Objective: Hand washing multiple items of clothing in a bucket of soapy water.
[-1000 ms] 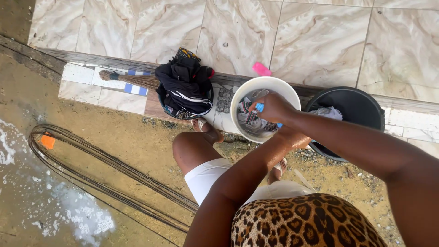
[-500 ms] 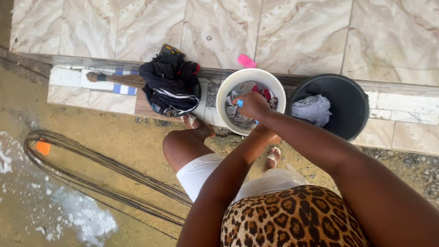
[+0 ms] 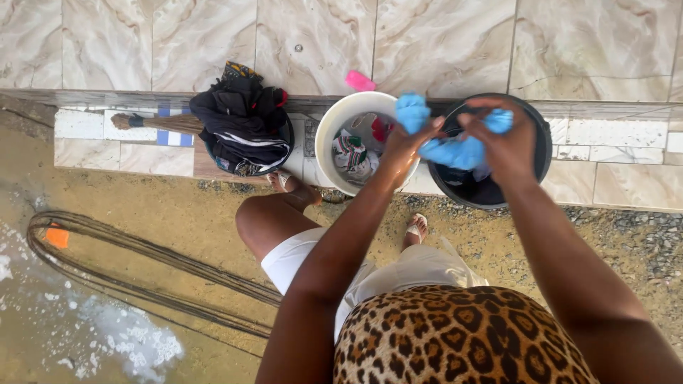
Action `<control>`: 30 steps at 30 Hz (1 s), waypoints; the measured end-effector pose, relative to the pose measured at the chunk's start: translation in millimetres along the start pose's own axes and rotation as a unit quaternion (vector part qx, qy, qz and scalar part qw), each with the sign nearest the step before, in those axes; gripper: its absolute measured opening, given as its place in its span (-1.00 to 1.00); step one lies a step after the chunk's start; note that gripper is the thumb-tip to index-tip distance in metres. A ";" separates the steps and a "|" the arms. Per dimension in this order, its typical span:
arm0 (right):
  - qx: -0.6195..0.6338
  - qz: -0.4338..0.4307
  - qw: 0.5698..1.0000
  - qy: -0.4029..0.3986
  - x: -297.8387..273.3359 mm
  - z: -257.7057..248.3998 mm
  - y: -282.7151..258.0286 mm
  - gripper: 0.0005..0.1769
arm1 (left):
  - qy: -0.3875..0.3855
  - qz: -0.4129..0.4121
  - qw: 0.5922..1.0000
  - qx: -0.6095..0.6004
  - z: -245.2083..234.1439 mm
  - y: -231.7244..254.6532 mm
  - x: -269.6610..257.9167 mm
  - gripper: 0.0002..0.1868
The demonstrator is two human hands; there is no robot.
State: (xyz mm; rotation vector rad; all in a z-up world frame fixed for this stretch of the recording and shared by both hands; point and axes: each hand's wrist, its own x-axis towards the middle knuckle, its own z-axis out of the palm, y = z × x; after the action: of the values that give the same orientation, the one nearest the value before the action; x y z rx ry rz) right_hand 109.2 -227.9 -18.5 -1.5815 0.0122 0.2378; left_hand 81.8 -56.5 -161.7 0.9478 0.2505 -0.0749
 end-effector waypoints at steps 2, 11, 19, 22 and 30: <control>-0.068 -0.055 0.996 0.010 -9.8 -18.8 -1.3 -0.64 | 0.001 -0.137 0.990 0.032 10.8 -18.0 6.7 -0.20; -0.443 -0.179 0.878 0.008 19.7 -63.2 149.8 -0.35 | -0.035 -0.304 0.932 0.195 -52.9 -86.7 -7.3 -0.16; -0.291 0.083 0.945 -0.124 50.7 72.0 213.6 -0.72 | 0.172 -0.230 0.957 0.035 -165.7 32.1 -29.7 -0.59; -0.263 0.004 0.945 -0.195 81.7 130.2 261.4 -0.75 | 0.183 -0.210 0.960 -0.031 -189.2 49.8 -23.6 -0.57; -0.485 -0.225 0.822 -0.195 139.0 206.1 378.1 -0.42 | 0.188 -0.188 0.955 -0.133 -227.6 15.8 15.9 -0.52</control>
State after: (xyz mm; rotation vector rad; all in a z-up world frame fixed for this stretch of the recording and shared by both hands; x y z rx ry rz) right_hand 156.3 -15.1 -415.1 -2.4494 -0.9313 0.1941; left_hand 59.0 138.0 -279.8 0.6290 0.7748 -0.2067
